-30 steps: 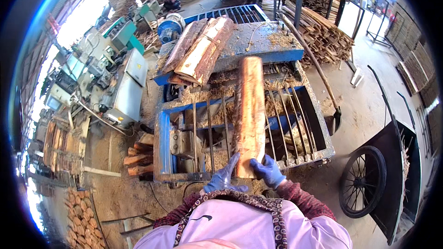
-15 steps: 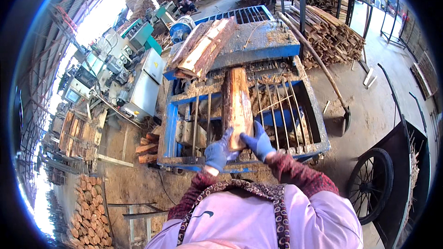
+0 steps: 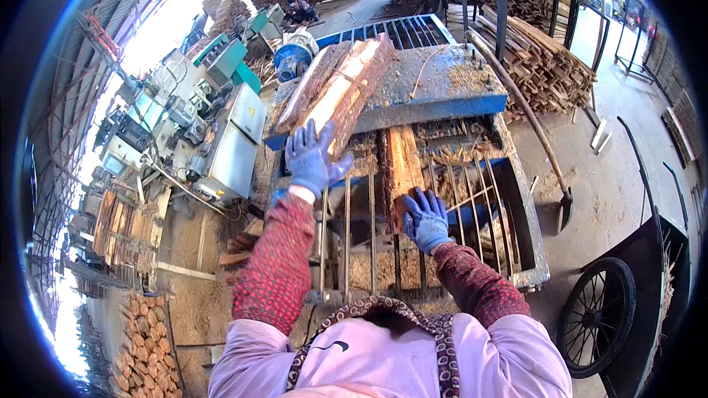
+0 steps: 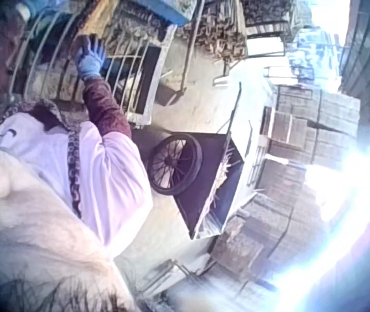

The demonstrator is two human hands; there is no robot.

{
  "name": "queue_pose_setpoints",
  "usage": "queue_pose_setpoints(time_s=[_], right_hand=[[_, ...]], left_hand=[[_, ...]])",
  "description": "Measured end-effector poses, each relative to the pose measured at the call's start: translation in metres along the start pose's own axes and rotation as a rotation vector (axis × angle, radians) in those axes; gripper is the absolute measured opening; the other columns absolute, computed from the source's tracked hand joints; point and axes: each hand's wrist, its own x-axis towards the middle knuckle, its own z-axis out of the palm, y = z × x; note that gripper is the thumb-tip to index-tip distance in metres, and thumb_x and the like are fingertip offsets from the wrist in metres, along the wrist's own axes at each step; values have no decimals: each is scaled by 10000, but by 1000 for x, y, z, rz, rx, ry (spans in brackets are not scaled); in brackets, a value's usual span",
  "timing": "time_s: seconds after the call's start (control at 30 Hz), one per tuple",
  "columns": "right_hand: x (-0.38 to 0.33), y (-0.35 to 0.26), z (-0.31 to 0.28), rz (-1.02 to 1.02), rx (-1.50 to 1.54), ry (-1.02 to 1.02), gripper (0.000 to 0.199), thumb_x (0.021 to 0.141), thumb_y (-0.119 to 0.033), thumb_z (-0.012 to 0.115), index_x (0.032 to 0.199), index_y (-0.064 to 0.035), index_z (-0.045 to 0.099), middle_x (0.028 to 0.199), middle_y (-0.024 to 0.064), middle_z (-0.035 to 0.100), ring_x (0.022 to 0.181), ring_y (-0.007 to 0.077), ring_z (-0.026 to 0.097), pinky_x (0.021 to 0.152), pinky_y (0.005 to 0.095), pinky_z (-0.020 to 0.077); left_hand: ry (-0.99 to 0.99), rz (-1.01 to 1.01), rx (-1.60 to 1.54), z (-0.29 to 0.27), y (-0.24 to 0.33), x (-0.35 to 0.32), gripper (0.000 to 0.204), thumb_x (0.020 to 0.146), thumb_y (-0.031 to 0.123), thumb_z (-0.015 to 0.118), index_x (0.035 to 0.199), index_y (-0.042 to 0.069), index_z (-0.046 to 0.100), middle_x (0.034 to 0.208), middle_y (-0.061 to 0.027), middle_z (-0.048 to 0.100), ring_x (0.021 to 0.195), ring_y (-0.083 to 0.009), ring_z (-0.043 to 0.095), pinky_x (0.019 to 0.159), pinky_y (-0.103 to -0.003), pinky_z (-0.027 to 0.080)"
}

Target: The person picks up wooden planks from the floor and stacks them on a pile. They then carry the stacked planks to a machine and place them on the conveyor belt.

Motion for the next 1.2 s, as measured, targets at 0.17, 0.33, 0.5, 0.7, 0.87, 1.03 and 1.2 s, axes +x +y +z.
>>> queue_pose_setpoints(time_s=[0.17, 0.33, 0.5, 0.7, 0.87, 1.03, 1.2], right_hand=[[64, 9, 20, 181, 0, -49, 627, 934, -487, 546, 1479, -180, 494, 1558, 151, 447, 1442, 395, 388, 1197, 548, 261], [99, -14, 25, 124, 54, -87, 756, 901, -553, 609, 1497, -111, 464, 1531, 194, 467, 1416, 415, 416, 1187, 538, 287], [114, -38, 2, 315, 1159, -241, 613, 997, -446, 612, 1480, -88, 496, 1375, 136, 608, 1235, 280, 596, 1040, 403, 472], [31, -37, -1, 66, 874, -227, 361, 1029, -287, 592, 1313, -66, 615, 1070, 61, 723, 901, 158, 670, 763, 323, 540], [-102, -73, -39, 894, 1560, -370, 291, 1019, -349, 619, 976, -78, 717, 780, 16, 664, 633, 127, 584, 571, 288, 463], [-84, -11, -40, 841, 1511, -668, 257, 1017, -327, 611, 931, -94, 678, 736, 11, 638, 583, 127, 564, 525, 296, 437], [-68, -13, -56, 698, 1632, -431, 215, 1000, -275, 639, 972, -63, 654, 825, 44, 654, 687, 146, 601, 596, 311, 474]], left_hand=[[-365, -36, 79, 11, -29, 76, 1086, 754, 735, 705, 1632, 305, 233, 1693, -167, 196, 1502, -510, 243, 1223, -589, 186], [-493, -121, -26, 18, -44, 102, 1068, 763, 667, 754, 1629, 317, 236, 1700, -164, 172, 1468, -531, 306, 1190, -575, 290], [-364, -47, 86, 2, 11, 39, 1014, 754, 618, 780, 1595, 264, 338, 1629, -250, 275, 1365, -471, 448, 1110, -542, 406], [-277, 262, -492, 8, 80, -184, 986, 725, 579, 794, 1566, 250, 400, 1639, -251, 252, 1273, -504, 520, 1007, -551, 495], [-373, 171, -433, 25, 127, -322, 1024, 698, 589, 816, 1568, 234, 409, 1663, -217, 227, 878, -334, 681, 664, -455, 570], [-435, 123, -424, -5, 162, -282, 975, 766, 432, 809, 1600, 271, 332, 1691, -189, 169, 778, -317, 695, 599, -463, 552], [-572, 58, -336, -31, 173, -246, 956, 777, 331, 794, 1603, 304, 313, 1681, -196, 209, 828, -374, 728, 674, -505, 570]])
